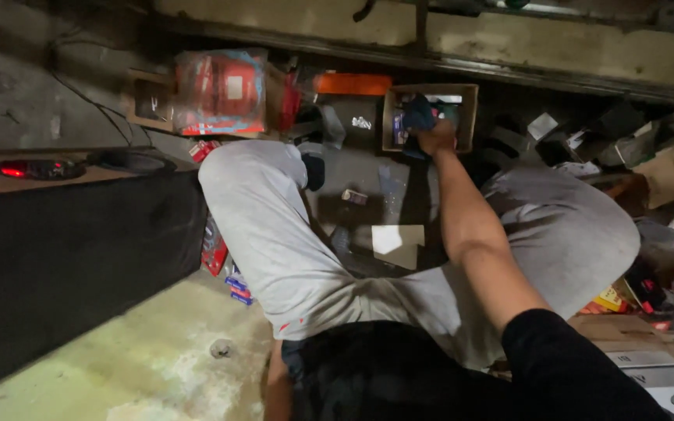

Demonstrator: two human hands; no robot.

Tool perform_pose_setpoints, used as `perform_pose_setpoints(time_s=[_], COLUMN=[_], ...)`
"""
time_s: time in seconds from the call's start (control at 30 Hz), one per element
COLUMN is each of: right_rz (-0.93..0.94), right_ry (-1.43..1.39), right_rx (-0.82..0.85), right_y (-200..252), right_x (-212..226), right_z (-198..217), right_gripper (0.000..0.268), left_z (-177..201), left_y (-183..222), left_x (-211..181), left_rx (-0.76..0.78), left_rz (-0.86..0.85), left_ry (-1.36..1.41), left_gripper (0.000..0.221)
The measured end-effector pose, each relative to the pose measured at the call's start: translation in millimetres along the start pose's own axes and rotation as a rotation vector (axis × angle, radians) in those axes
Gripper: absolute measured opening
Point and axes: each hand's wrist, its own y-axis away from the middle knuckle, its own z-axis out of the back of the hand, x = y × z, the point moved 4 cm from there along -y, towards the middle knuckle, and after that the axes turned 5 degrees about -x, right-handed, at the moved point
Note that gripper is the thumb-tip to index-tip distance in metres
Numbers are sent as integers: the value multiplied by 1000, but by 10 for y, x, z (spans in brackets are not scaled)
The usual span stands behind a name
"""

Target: The person cleans a small cardboard parts box by wiping it repeatedly with a cloth.

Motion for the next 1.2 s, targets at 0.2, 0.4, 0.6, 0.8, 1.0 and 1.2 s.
perform_pose_setpoints(time_s=[0.2, 0.4, 0.6, 0.8, 1.0, 1.2], right_rz=[87, -35, -149, 63, 267, 413], right_ry=[-160, -297, -969, -1141, -1038, -1044], right_rx=[-22, -87, 206, 463, 511, 594], right_y=[19, 385, 556, 728, 1110, 1847], right_x=[-30, 181, 701, 1400, 2032, 2478], right_z=[155, 487, 541, 839, 1426, 1890], right_gripper=[48, 46, 37, 37, 44, 64], left_z=[-509, -615, -531, -103, -600, -1883], left_y=[-78, 59, -211, -1097, -942, -833], left_x=[197, 513, 835, 123, -2634, -3784], left_rx=[-37, -75, -137, -327, -167, 686], left_rz=[-2, 26, -22, -258, -703, -970], left_ry=[-40, -73, -107, -38, 263, 563], left_gripper=[48, 45, 42, 25, 29, 99])
